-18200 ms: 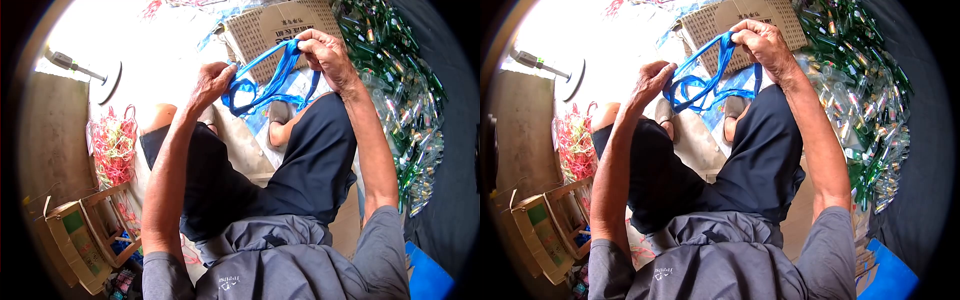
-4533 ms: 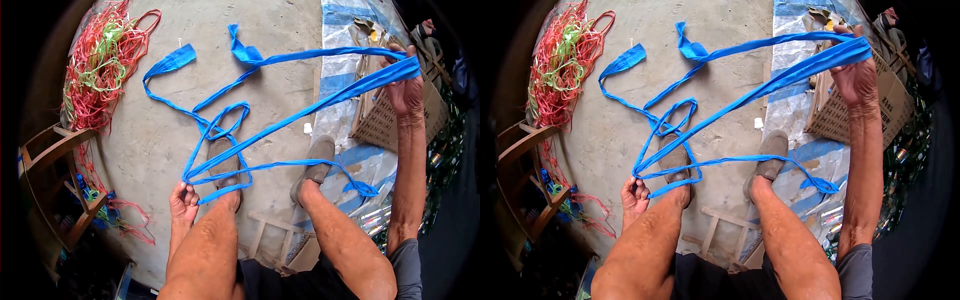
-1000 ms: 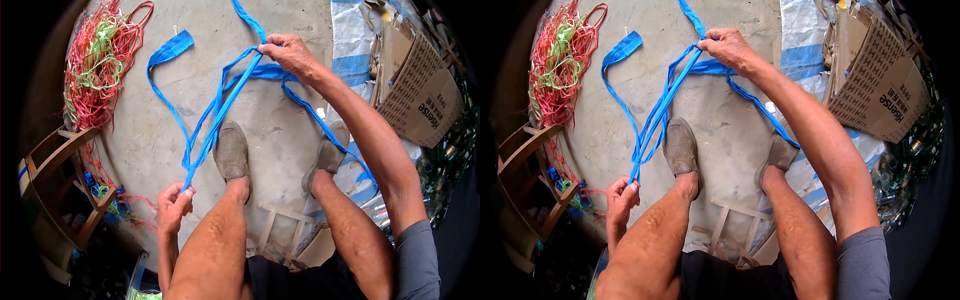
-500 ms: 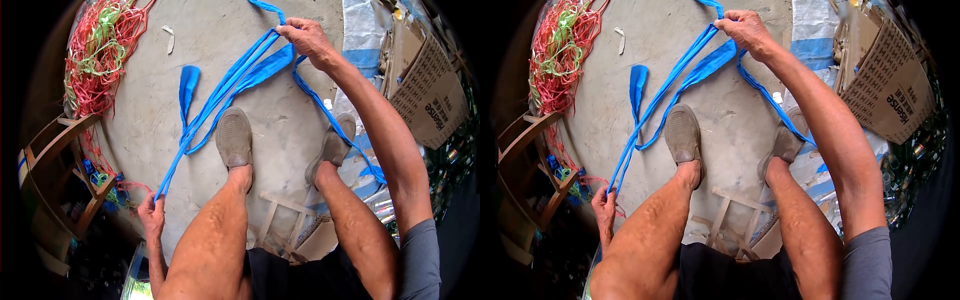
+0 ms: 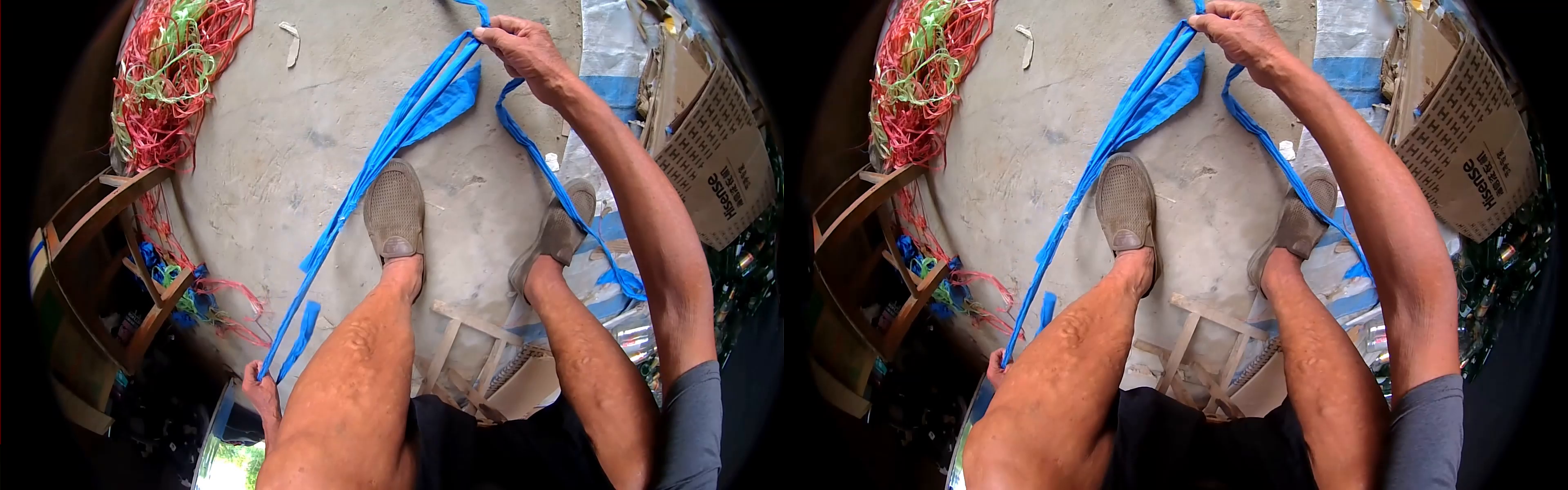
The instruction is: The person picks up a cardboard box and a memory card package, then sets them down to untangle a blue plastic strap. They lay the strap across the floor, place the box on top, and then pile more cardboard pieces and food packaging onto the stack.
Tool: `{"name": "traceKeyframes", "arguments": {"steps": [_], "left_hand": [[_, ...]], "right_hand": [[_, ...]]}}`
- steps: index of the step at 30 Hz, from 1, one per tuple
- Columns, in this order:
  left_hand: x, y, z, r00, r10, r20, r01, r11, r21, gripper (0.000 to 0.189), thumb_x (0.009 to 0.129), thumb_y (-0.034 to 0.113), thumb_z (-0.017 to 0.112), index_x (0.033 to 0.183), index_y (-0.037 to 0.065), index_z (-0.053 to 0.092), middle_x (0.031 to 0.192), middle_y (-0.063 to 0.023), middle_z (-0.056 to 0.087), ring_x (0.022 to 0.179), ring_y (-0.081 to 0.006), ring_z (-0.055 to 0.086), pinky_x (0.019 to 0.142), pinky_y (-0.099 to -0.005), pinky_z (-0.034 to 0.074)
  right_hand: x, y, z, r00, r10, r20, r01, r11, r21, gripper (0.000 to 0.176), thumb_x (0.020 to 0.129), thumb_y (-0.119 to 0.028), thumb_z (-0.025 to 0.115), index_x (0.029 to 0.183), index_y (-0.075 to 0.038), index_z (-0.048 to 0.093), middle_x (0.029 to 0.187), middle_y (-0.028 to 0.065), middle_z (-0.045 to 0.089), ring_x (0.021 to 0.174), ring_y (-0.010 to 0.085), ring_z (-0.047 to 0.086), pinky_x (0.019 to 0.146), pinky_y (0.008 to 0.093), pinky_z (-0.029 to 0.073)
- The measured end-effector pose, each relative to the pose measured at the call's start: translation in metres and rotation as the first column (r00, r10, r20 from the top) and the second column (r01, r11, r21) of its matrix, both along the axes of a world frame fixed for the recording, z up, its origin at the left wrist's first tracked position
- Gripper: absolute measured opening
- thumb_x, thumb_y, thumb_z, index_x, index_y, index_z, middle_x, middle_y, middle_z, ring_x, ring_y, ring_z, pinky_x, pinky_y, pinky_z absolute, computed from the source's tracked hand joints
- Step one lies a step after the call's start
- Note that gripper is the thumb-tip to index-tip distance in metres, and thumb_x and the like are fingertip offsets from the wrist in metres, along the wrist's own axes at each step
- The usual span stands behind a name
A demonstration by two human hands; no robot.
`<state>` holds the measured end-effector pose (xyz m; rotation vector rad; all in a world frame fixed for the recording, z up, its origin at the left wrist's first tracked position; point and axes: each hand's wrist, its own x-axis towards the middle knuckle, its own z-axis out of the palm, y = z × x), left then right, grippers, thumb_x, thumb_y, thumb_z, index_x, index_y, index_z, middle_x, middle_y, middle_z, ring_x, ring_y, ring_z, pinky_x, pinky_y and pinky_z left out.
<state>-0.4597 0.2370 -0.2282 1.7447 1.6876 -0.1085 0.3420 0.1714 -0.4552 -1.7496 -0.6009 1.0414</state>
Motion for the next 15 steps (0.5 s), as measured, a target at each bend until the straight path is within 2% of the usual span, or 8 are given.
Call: {"name": "traceKeyframes", "arguments": {"steps": [3,6,7,8,10,13,15], "left_hand": [[-0.035,-0.017,0.008,0.993,0.060,-0.097,-0.070,0.992,-0.102,0.009,0.093,0.005,0.061,0.101,0.002,0.063,0.077,0.0024,0.054,0.067,-0.0067,0.047,0.060,-0.0223,0.036],[-0.054,-0.037,0.016,0.953,0.042,-0.299,-0.119,0.962,-0.245,0.014,0.095,0.009,0.062,0.105,0.001,0.064,0.080,-0.0008,0.058,0.070,-0.0087,0.052,0.063,-0.0243,0.040],[-0.055,-0.043,0.016,0.922,-0.002,-0.387,-0.127,0.943,-0.308,0.016,0.095,0.010,0.062,0.107,0.001,0.065,0.080,-0.0019,0.059,0.071,-0.0094,0.054,0.063,-0.0250,0.041],[-0.057,-0.049,0.016,0.877,-0.083,-0.472,-0.121,0.915,-0.385,0.017,0.095,0.012,0.063,0.108,0.000,0.065,0.081,-0.0030,0.061,0.072,-0.0100,0.056,0.064,-0.0257,0.043],[-0.043,-0.053,0.003,0.790,-0.259,-0.556,-0.087,0.850,-0.519,0.021,0.096,0.014,0.064,0.111,-0.001,0.066,0.083,-0.0051,0.064,0.074,-0.0113,0.059,0.066,-0.0270,0.045],[0.039,-0.025,-0.040,0.818,-0.387,-0.425,0.141,0.852,-0.505,0.027,0.098,0.019,0.065,0.115,-0.002,0.067,0.086,-0.0083,0.068,0.077,-0.0133,0.064,0.068,-0.0290,0.050],[0.123,0.010,-0.076,0.910,-0.346,-0.227,0.257,0.903,-0.345,0.031,0.098,0.021,0.066,0.118,-0.003,0.068,0.087,-0.0105,0.071,0.079,-0.0146,0.068,0.070,-0.0304,0.052]], "right_hand": [[-0.004,0.001,0.014,0.999,-0.022,-0.035,0.022,1.000,0.012,0.022,0.102,-0.034,0.068,0.093,-0.014,0.070,0.063,-0.0091,0.042,0.053,0.0014,0.031,0.047,0.0216,0.023],[-0.002,-0.002,0.015,0.994,0.059,-0.094,-0.057,0.998,0.022,0.025,0.102,-0.033,0.067,0.084,-0.016,0.064,0.063,-0.0096,0.040,0.053,0.0009,0.030,0.047,0.0216,0.023],[0.001,0.000,0.020,0.989,0.091,-0.119,-0.087,0.996,0.036,0.026,0.102,-0.033,0.067,0.082,-0.017,0.063,0.063,-0.0097,0.040,0.054,0.0008,0.030,0.047,0.0216,0.023],[-0.002,0.000,0.023,0.993,0.097,-0.071,-0.095,0.995,0.032,0.028,0.102,-0.033,0.067,0.081,-0.017,0.060,0.063,-0.0096,0.039,0.054,0.0010,0.029,0.047,0.0218,0.022],[-0.002,-0.001,0.026,0.985,0.129,-0.114,-0.125,0.991,0.044,0.028,0.103,-0.033,0.066,0.081,-0.017,0.060,0.063,-0.0092,0.038,0.054,0.0017,0.029,0.047,0.0220,0.022],[-0.004,-0.001,0.031,0.975,0.138,-0.176,-0.136,0.990,0.024,0.029,0.102,-0.032,0.066,0.080,-0.015,0.059,0.063,-0.0092,0.037,0.054,0.0019,0.028,0.047,0.0224,0.022],[-0.001,-0.003,0.031,0.961,0.159,-0.224,-0.154,0.987,0.040,0.029,0.102,-0.032,0.067,0.080,-0.014,0.059,0.063,-0.0092,0.037,0.054,0.0018,0.029,0.047,0.0225,0.022]]}}
